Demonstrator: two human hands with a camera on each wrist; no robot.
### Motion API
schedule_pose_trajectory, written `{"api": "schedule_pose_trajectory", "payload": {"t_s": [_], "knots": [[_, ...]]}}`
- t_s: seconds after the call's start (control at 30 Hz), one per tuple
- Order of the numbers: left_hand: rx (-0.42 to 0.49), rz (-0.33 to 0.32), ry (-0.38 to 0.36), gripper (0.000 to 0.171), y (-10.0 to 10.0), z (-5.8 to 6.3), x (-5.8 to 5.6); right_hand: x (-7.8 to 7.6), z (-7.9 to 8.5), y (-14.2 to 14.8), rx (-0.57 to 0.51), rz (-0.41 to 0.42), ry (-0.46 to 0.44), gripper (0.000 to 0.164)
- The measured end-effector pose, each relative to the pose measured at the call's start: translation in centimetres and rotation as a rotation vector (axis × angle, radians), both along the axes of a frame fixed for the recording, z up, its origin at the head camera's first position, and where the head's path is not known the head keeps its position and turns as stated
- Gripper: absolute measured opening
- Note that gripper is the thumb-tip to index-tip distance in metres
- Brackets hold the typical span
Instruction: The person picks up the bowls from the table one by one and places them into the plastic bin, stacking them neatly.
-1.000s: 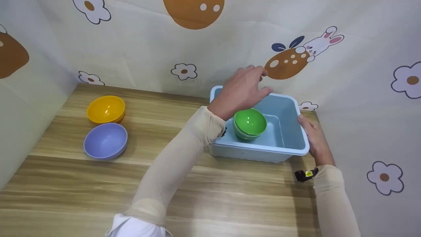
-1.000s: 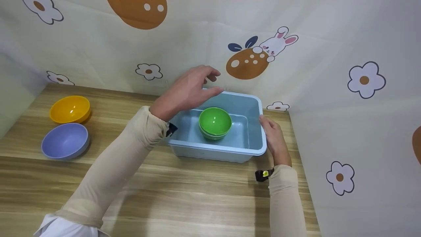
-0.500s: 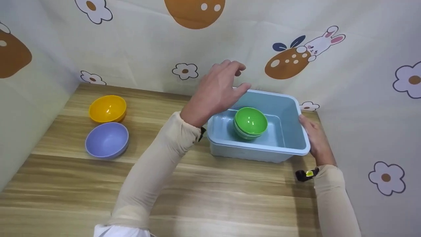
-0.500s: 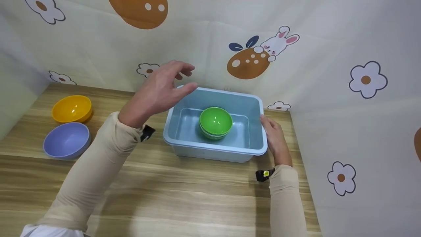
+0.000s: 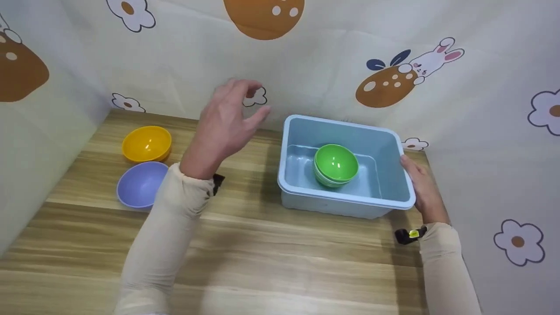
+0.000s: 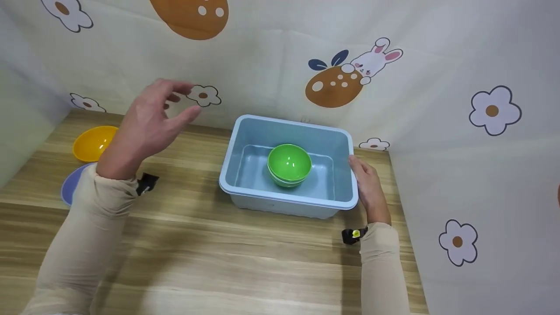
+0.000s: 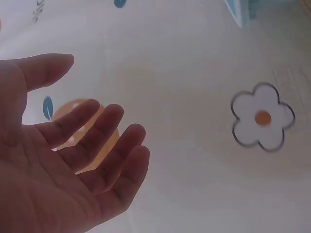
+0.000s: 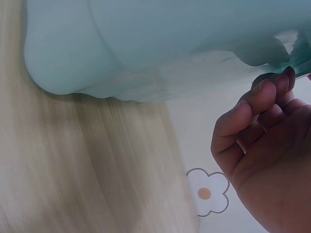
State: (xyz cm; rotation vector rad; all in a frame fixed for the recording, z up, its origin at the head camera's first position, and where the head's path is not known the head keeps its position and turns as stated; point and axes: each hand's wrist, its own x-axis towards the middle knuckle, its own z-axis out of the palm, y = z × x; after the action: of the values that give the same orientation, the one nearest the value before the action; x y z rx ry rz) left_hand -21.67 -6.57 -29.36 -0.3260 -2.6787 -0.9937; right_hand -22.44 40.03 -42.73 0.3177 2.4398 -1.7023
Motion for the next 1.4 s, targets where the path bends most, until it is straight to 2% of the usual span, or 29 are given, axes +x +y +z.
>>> {"api": "schedule_pose_trajectory", "payload": {"t_s": [0.17, 0.4, 0.5, 0.63, 0.7, 0.77, 0.97, 1.07, 1.23, 1.4], "knots": [[0.014, 0.055, -0.001, 0.052, -2.0, -1.2, 0.7, 0.0, 0.1, 0.2, 0.033, 0.002, -0.025, 0.065], [0.006, 0.098, -0.015, 0.056, -3.7, -3.3, 1.4, 0.2, 0.2, 0.0, 0.031, 0.015, -0.047, 0.07], [0.04, 0.125, 0.043, 0.052, -4.4, -4.0, 1.4, 0.2, 0.1, 0.0, 0.027, 0.017, -0.034, 0.071], [0.109, 0.189, 0.15, 0.043, -5.7, -4.9, 1.7, 0.1, 0.0, -0.1, 0.009, 0.011, -0.007, 0.062], [0.13, 0.219, 0.172, 0.042, -6.7, -5.4, 2.0, 0.1, -0.1, -0.2, -0.012, 0.001, 0.005, 0.059], [0.133, 0.243, 0.148, 0.045, -7.7, -5.7, 2.3, 0.2, -0.1, -0.2, -0.015, -0.005, 0.01, 0.06], [0.047, 0.256, -0.053, 0.077, -10.7, -6.6, 3.4, 0.1, 0.0, -0.1, 0.042, -0.01, -0.007, 0.07], [0.008, 0.269, -0.117, 0.089, -12.0, -7.2, 3.7, 0.0, 0.0, -0.1, 0.041, -0.007, -0.015, 0.068], [-0.03, 0.273, -0.191, 0.096, -13.8, -8.0, 4.0, 0.1, 0.1, 0.0, 0.021, -0.006, -0.021, 0.058], [-0.072, 0.276, -0.275, 0.102, -15.3, -9.0, 4.3, 0.2, 0.2, 0.0, 0.032, 0.002, -0.05, 0.06]]}}
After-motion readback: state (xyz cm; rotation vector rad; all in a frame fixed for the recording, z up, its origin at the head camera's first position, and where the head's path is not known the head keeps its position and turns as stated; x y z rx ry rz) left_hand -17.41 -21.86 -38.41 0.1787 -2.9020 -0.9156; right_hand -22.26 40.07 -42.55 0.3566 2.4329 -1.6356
